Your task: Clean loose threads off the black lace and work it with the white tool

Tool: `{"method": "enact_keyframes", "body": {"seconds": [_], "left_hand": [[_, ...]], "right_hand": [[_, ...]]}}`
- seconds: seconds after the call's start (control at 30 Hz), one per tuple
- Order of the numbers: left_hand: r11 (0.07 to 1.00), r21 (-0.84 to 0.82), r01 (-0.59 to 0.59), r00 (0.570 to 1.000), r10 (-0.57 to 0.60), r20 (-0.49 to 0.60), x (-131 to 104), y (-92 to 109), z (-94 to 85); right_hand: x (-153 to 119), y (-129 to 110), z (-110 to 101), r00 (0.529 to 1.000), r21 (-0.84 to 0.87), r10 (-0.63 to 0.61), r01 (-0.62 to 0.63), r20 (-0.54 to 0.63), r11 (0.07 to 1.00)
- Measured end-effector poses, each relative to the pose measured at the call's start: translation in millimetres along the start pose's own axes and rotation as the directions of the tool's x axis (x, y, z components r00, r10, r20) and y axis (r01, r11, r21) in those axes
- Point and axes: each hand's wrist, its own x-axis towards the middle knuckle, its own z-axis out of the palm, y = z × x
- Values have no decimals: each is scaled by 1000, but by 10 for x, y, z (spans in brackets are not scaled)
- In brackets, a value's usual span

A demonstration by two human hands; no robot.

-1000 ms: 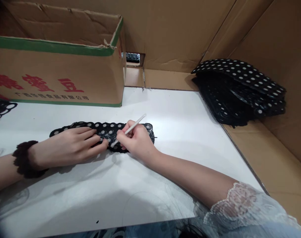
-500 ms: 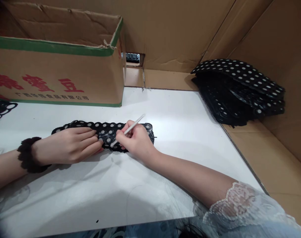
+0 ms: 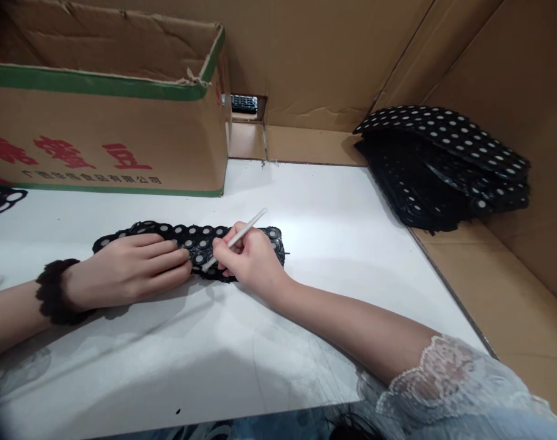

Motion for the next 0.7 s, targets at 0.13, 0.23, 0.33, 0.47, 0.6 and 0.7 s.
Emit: {"method": "enact_keyframes", "body": {"seconds": [0.13, 0.23, 0.33, 0.47, 0.6, 0.7], "left_hand": [[991, -89, 100, 995, -102, -14, 32, 33, 45], [980, -127, 157, 986, -162, -35, 41, 46, 69], [977, -136, 166, 983, -174, -49, 45, 52, 69], [972, -138, 189, 979, -198, -50, 54, 61, 59], [959, -162, 231, 971, -239, -27, 54, 65, 62], [955, -178, 239, 969, -247, -22, 45, 60, 71]], "right_hand": [[7, -11, 2, 1000, 24, 19, -19, -10, 1000], [14, -5, 2, 1000, 25, 10, -10, -12, 1000], [20, 2, 7, 1000, 14, 8, -8, -15, 1000], [24, 9, 10, 1000, 17, 8, -8, -10, 1000], [28, 7, 1, 1000, 17, 4, -4, -5, 1000], [31, 1, -7, 1000, 18, 2, -2, -5, 1000]]}}
